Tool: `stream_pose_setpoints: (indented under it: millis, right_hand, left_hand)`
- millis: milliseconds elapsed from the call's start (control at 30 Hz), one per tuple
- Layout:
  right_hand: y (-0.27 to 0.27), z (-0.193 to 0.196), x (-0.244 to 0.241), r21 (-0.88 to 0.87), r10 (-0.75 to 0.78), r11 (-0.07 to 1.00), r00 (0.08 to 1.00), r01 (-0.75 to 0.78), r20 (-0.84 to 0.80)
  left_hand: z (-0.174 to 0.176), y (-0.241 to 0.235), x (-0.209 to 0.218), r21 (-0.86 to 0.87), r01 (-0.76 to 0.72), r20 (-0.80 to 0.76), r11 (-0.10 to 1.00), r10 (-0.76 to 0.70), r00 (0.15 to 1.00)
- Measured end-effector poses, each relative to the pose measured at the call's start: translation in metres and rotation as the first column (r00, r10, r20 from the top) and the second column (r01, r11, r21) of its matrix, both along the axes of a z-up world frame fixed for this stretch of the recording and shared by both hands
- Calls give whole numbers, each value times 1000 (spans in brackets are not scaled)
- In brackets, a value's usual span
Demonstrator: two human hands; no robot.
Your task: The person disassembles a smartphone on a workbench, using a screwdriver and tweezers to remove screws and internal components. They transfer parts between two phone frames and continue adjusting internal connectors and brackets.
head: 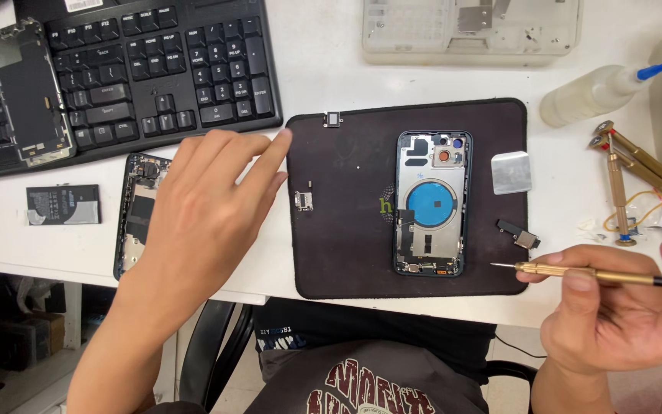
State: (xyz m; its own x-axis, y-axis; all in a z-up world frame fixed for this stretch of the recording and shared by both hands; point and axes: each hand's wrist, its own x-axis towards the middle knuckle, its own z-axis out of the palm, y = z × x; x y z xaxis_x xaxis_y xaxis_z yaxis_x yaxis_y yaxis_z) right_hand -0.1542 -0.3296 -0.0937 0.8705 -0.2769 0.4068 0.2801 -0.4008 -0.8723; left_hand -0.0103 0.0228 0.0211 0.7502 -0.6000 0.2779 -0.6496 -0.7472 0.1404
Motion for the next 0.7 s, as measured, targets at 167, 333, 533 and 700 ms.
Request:
stream_pose_setpoints:
  millis: [167,333,533,700]
  right_hand:
    - [6,5,4,97,-12,995,1000,14,-16]
    - [7,8,13,32,-1,999,996,-1,84]
    - [0,2,12,65,-33,997,998,29,52]
    - [-3,0,8,61,-14,998,1000,14,7]
  left_hand:
    - [1,-4,25,72,146,43,987,-150,988]
    - [-5,-4,49,161,221,48,962,-231,972]
    - [-7,3,11,5,167,-149,986,-164,975]
    - [-21,7,-14,-50,41,-198,998,-50,979]
